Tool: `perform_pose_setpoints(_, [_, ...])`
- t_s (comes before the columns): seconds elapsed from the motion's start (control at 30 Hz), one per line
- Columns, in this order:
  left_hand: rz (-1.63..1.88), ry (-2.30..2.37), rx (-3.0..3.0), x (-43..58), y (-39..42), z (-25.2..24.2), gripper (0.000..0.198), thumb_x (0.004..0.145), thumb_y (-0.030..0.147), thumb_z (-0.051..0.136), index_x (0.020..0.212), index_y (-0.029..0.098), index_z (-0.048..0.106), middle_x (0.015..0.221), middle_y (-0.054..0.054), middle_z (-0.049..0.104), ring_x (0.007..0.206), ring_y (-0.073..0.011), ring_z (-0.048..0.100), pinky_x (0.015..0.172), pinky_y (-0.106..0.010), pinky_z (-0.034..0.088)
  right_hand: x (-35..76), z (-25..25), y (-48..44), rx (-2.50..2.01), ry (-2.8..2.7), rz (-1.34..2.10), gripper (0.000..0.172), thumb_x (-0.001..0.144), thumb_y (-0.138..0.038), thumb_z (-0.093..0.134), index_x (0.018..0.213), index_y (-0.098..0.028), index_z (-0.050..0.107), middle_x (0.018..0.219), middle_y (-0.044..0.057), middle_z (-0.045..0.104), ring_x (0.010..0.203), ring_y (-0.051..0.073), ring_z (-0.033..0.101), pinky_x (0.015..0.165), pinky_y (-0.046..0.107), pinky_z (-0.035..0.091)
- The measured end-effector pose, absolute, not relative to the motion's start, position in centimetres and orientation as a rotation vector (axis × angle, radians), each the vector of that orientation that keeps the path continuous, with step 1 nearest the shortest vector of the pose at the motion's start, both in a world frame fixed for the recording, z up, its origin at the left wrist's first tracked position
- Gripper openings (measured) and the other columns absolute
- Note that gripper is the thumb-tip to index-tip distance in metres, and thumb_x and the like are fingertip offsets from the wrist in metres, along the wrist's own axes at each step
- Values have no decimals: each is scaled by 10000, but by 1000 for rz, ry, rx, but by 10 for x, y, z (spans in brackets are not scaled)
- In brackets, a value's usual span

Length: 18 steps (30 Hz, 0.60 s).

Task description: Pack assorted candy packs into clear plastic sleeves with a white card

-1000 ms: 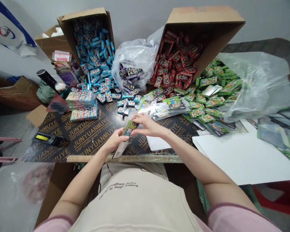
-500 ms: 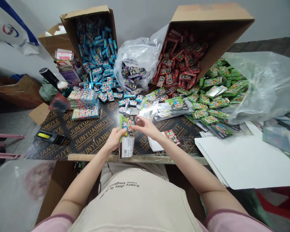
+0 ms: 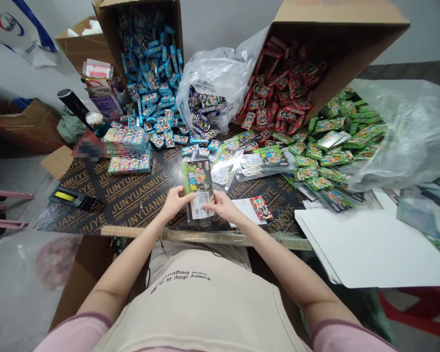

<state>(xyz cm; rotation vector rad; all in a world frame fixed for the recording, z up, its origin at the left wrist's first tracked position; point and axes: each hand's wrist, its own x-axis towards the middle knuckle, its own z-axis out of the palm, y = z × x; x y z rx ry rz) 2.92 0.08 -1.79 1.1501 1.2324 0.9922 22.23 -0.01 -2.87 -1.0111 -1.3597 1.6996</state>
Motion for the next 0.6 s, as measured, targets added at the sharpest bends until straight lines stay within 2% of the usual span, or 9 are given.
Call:
perform_pose_setpoints(0.1, [852, 1153, 1125, 29, -7, -27, 464, 556, 375, 836, 890, 109, 654, 677, -13, 666, 579, -158, 605, 522, -247, 478, 227, -33, 7, -1060, -1365, 1615, 470, 573, -373, 841, 940, -158, 643, 892, 43, 720, 814, 198, 662, 789, 352, 540])
perform_pose_setpoints(0.2, [805, 1102, 1156, 30, -13, -34, 415, 577, 353, 830, 871, 111, 666, 729, -41, 698, 642, -182, 643, 589, -277, 516, 227, -25, 16, -1050, -1273, 1562, 562, 577, -371, 842, 1058, -192, 614, 996, 44, 715, 864, 192, 668, 842, 353, 533])
perform_pose_setpoints(0.27, [835, 1054, 1195, 34, -14, -34, 383, 603, 326, 822, 895, 124, 678, 832, -61, 724, 755, -201, 671, 709, -304, 535, 224, -18, 18, -1073, -1171, 1443, 502, 616, -421, 812, 1027, -206, 619, 977, 35, 714, 862, 188, 665, 862, 356, 527])
perform_pose_setpoints(0.33, [954, 1013, 1186, 39, -13, -28, 397, 663, 323, 790, 1002, 149, 674, 999, -75, 725, 905, -214, 675, 857, -332, 515, 218, -12, 16, -1095, -1144, 1353, 434, 629, -481, 790, 928, -208, 634, 924, 31, 713, 858, 195, 658, 869, 359, 524])
perform_pose_setpoints(0.4, [1104, 994, 1133, 45, -11, -20, 411, 726, 338, 746, 1091, 174, 653, 1115, -75, 703, 1010, -218, 656, 946, -343, 476, 211, -6, 12, -1094, -1152, 1300, 456, 639, -537, 769, 937, -219, 635, 971, 37, 710, 919, 207, 650, 890, 356, 517])
perform_pose_setpoints(0.5, [1144, 949, 1100, 52, -11, -11, 368, 758, 348, 719, 1078, 173, 668, 1101, -71, 713, 1024, -225, 651, 951, -339, 464, 205, 5, 5, -1078, -1004, 1259, 505, 797, -665, 533, 1037, -231, 629, 1061, 56, 701, 1018, 217, 639, 909, 361, 511])
perform_pose_setpoints(0.57, [1097, 916, 1090, 55, -13, -9, 375, 731, 339, 745, 1059, 167, 684, 1065, -63, 726, 1005, -224, 656, 937, -330, 465, 203, 14, 2, -1082, -879, 1280, 520, 855, -652, 396, 968, -216, 655, 987, 69, 720, 1007, 232, 653, 885, 381, 522])
perform_pose_setpoints(0.6, [1087, 912, 1065, 56, -15, -8, 386, 716, 346, 759, 1049, 163, 692, 1053, -60, 731, 1000, -223, 656, 932, -326, 465, 202, 18, 1, -1088, -843, 1297, 480, 850, -613, 412, 899, -209, 666, 929, 72, 729, 983, 240, 663, 873, 388, 527])
